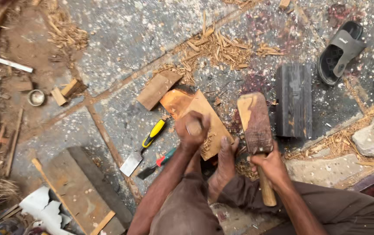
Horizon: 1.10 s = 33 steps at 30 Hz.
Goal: The person carves a piece of wood by striking a chisel with a large wooden mallet, while using their bare feet to stabilize the workpiece on the floor.
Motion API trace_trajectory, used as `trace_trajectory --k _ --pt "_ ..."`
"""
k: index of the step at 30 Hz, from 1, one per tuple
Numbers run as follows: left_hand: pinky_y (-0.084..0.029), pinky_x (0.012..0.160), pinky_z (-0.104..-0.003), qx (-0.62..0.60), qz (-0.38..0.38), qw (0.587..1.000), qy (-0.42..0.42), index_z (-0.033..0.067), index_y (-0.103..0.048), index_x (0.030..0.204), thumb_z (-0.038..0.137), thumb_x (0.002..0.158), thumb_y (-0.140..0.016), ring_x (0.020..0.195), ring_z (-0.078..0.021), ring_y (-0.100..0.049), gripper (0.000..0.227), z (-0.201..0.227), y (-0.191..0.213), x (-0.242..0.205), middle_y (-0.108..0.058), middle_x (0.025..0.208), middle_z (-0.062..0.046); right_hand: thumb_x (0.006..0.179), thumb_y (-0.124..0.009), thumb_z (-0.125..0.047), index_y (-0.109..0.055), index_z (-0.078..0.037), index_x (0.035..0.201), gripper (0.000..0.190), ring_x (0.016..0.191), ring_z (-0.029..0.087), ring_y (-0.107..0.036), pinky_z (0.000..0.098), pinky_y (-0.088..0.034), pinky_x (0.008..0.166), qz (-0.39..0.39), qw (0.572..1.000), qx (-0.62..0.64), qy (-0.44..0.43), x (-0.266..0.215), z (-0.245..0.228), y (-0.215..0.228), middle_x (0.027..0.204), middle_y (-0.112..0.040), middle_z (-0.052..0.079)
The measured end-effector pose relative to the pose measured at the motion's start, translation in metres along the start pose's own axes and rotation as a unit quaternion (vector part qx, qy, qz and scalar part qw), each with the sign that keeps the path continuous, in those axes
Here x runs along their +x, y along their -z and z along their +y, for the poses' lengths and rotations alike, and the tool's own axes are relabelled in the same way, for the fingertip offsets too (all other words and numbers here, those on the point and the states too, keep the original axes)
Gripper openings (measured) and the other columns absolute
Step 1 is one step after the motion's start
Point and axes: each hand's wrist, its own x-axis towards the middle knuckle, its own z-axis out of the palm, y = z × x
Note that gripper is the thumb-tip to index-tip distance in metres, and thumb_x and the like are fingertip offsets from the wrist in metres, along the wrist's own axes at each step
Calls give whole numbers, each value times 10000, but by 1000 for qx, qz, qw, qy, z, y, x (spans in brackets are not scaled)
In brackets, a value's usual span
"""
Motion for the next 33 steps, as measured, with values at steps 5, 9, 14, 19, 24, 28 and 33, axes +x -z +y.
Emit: trace_trajectory --k 5,9,14,19,24,28,33 --pt "-491 595 -314 -83 25 995 47 59 -614 847 77 895 -784 636 -179 -626 178 13 18 28 -644 733 -68 864 -734 16 -588 173 1055 287 556 214 -639 320 -538 449 -69 995 54 -53 23 55 24 748 -655 157" --pt "-488 550 -266 -201 -16 956 212 54 -611 833 79 917 -789 602 -99 -613 198 3 14 31 -640 697 -32 838 -695 9 -616 24 972 156 560 199 -647 319 -561 466 -58 993 63 -84 33 57 19 739 -658 123" --pt "-515 494 -247 -265 -70 914 298 61 -624 805 107 902 -776 553 -77 -636 186 -6 -3 18 -659 648 -15 813 -706 35 -593 35 1030 245 568 198 -647 323 -568 471 -73 994 73 -45 26 42 8 748 -646 114" --pt "-487 549 -267 -209 -56 957 192 49 -629 780 90 893 -812 596 -105 -614 219 -7 -11 8 -659 685 -41 776 -729 69 -445 -137 1234 577 624 197 -671 340 -589 487 -3 999 40 32 -5 0 6 881 -690 96" --pt "-514 557 -283 -209 -88 967 114 41 -642 770 71 841 -799 588 -137 -657 174 13 -5 2 -680 686 -72 835 -760 17 -630 18 1066 265 631 193 -684 307 -633 551 -37 965 -5 258 -55 -80 16 837 -687 105" --pt "-544 608 -314 -207 -104 964 132 25 -671 804 114 870 -780 638 -193 -715 156 21 -3 3 -700 713 -93 849 -779 -52 -572 -53 1202 409 756 237 -697 360 -611 658 29 793 -213 570 -95 -150 1 946 -687 134" --pt "-562 634 -322 -111 -69 990 -44 30 -687 871 123 886 -771 687 -192 -717 126 15 -10 8 -717 772 -90 930 -726 -162 -147 -200 1649 924 710 241 -725 348 -663 591 -65 790 -604 80 -104 -190 -24 936 -721 116"
